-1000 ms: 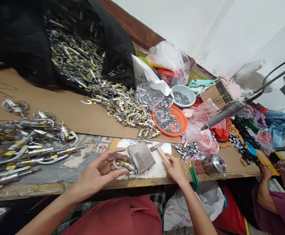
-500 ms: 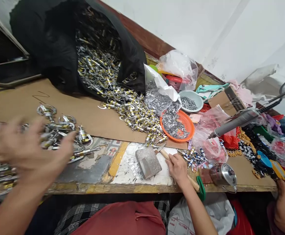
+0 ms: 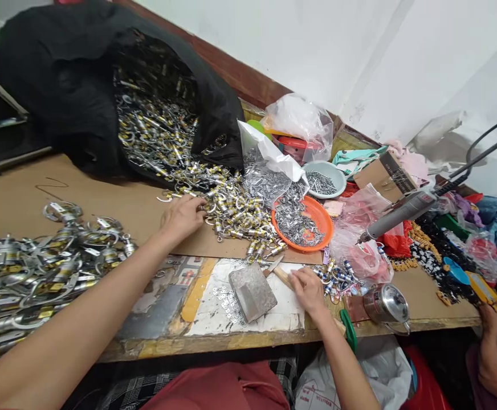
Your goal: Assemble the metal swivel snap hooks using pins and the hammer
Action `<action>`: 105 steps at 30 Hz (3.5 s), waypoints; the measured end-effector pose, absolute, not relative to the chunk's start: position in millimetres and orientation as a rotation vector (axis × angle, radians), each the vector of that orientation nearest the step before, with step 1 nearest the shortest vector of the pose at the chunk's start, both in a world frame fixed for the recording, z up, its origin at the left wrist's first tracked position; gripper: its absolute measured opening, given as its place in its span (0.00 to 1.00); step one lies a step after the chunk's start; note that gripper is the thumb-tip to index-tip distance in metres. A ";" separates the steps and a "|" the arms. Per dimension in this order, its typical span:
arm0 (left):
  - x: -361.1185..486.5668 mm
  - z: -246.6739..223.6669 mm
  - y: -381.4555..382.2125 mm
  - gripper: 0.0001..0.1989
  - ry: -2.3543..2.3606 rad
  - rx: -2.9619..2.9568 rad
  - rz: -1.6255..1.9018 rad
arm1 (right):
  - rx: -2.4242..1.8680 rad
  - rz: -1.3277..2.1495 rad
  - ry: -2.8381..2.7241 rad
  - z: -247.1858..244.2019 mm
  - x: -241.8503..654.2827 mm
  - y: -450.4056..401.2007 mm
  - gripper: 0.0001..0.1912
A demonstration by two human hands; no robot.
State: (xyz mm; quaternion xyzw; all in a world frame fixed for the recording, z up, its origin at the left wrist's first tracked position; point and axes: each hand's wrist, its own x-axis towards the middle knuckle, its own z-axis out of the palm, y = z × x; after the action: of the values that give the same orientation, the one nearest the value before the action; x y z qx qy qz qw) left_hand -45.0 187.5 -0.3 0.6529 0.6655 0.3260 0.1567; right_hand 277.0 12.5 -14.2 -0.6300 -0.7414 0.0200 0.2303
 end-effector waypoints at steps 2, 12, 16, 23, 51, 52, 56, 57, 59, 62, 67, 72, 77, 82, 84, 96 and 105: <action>-43.2 2.5 182.0 0.13 1.872 1.824 0.920 | -1.794 0.021 -1.976 -5.9 284.9 38.1 0.16; 2.7 21.1 104.5 0.23 1.417 1.438 1.141 | -2.201 0.084 -1.951 4.0 294.4 132.5 0.10; 14.6 32.5 63.9 0.18 1.136 1.314 1.102 | -2.221 0.107 -2.003 9.9 287.2 126.7 0.13; 25.5 21.3 27.2 0.13 1.052 1.170 1.092 | -2.150 0.118 -2.052 11.4 273.1 129.3 0.11; 17.0 3.8 6.4 0.18 1.068 1.737 1.204 | -1.208 0.928 -1.480 37.9 167.3 -3.8 0.10; 17.0 4.8 6.4 0.18 1.057 1.719 1.199 | -1.208 0.948 -1.484 37.8 167.8 -4.4 0.10; 17.4 11.5 4.9 0.14 1.005 1.548 1.159 | -1.210 0.982 -1.532 40.5 169.0 -8.7 0.10; 17.6 13.3 4.2 0.12 1.011 1.466 1.155 | -1.202 0.977 -1.549 41.6 169.0 -10.3 0.11; 17.8 16.2 2.8 0.08 1.049 1.256 1.170 | -1.173 0.935 -1.603 42.8 168.7 -14.2 0.12; 16.8 19.5 0.8 0.05 1.069 0.937 1.177 | -1.143 0.709 -1.733 39.0 168.9 -21.1 0.11; 14.3 27.5 -0.7 0.09 1.014 0.762 1.142 | -0.896 0.087 -2.094 27.2 176.7 -26.2 0.14; 13.9 34.3 -1.6 0.09 1.049 0.884 1.144 | -0.707 -0.155 -2.304 36.5 183.3 -21.4 0.14; 10.9 35.2 -2.0 0.05 1.024 0.986 1.137 | -0.680 -0.209 -2.282 43.2 180.8 -18.9 0.14; 7.5 34.8 -2.2 0.05 1.003 1.025 1.126 | -0.811 -0.205 -2.208 40.4 173.9 -22.4 0.15; 7.1 34.6 -2.6 0.05 1.019 1.019 1.122 | -0.870 -0.192 -2.194 39.8 170.9 -25.6 0.16; 12.5 13.4 -18.9 0.19 1.105 0.779 1.017 | -1.165 0.305 -2.003 28.8 165.4 -44.8 0.10; 9.4 9.9 -17.9 0.33 0.908 0.856 1.028 | -1.199 0.584 -1.963 38.4 179.5 -30.7 0.10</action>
State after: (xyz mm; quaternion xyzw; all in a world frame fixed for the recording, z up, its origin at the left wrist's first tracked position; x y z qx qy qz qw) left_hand 9.4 -17.9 9.9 0.3830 0.4062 0.4596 0.6907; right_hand 179.5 -30.7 38.4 -0.4684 -0.7668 0.2283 0.3748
